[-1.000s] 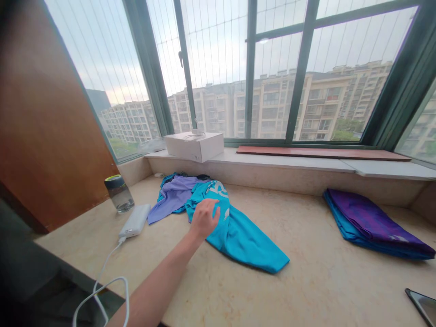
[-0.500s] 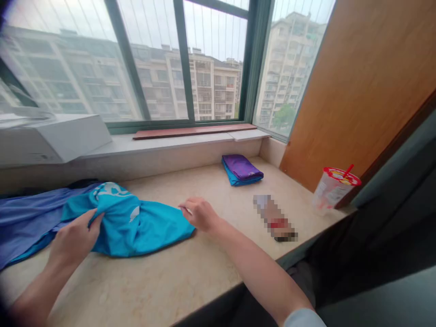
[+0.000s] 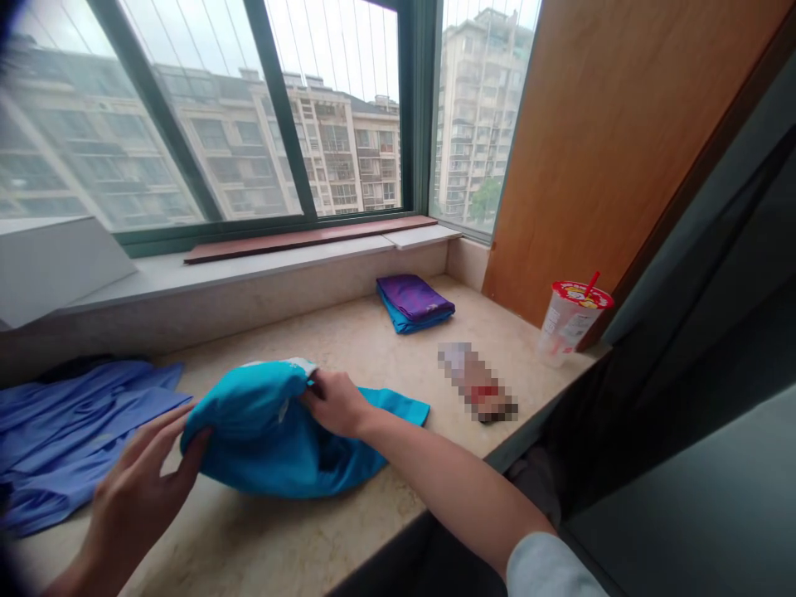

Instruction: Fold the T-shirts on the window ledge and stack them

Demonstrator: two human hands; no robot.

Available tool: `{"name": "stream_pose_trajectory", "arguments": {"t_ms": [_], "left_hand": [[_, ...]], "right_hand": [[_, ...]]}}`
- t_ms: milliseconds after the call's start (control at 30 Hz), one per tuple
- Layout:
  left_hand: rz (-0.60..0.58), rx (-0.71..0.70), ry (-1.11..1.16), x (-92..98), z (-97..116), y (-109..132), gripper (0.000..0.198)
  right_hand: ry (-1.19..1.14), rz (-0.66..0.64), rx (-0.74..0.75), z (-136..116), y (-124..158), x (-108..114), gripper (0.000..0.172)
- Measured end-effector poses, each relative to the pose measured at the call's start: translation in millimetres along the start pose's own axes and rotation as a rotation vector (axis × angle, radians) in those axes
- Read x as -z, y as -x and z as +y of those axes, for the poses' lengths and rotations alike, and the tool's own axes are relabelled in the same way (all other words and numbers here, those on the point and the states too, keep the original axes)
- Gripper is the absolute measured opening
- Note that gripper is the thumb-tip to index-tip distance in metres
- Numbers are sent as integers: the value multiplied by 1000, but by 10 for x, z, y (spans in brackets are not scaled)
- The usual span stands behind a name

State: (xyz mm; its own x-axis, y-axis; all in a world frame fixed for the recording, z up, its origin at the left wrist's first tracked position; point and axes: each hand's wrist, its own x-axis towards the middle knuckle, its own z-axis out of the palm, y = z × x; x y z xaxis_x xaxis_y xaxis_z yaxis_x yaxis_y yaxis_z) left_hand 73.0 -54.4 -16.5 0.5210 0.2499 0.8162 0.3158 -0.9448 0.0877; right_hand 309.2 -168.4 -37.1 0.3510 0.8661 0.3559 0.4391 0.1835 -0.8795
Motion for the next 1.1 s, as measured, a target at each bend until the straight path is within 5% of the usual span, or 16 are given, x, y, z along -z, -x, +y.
{"name": "stream_pose_trajectory", "arguments": {"t_ms": [67, 167, 333, 433, 667, 833, 933, 1033, 1100], "left_hand": [[39, 176, -43, -19, 7, 12, 40], [-46, 282, 191, -46, 101, 40, 59], [-259, 509, 582, -15, 365, 69, 80], [-280, 580, 722, 33, 436, 36, 82], [-290, 699, 908, 86, 386, 30, 36], [-41, 810, 1018, 39, 334, 110, 41], [74, 949, 1254, 19, 357, 148, 46], [80, 1087, 1432, 37, 395, 185, 52], [59, 1147, 1462, 61, 409, 204, 57]], "right_hand": [[-99, 35, -31, -60, -7, -3, 24], [-193, 75, 19, -151, 19, -15, 30], [28, -298, 446, -265, 189, -95, 31], [102, -401, 586, -308, 297, -136, 30], [127, -353, 539, -331, 355, -41, 33], [126, -173, 445, -63, 242, -38, 33], [152, -85, 312, 209, 185, -82, 49], [191, -92, 266, 433, 161, -150, 65], [208, -116, 246, 501, 155, -196, 57]]}}
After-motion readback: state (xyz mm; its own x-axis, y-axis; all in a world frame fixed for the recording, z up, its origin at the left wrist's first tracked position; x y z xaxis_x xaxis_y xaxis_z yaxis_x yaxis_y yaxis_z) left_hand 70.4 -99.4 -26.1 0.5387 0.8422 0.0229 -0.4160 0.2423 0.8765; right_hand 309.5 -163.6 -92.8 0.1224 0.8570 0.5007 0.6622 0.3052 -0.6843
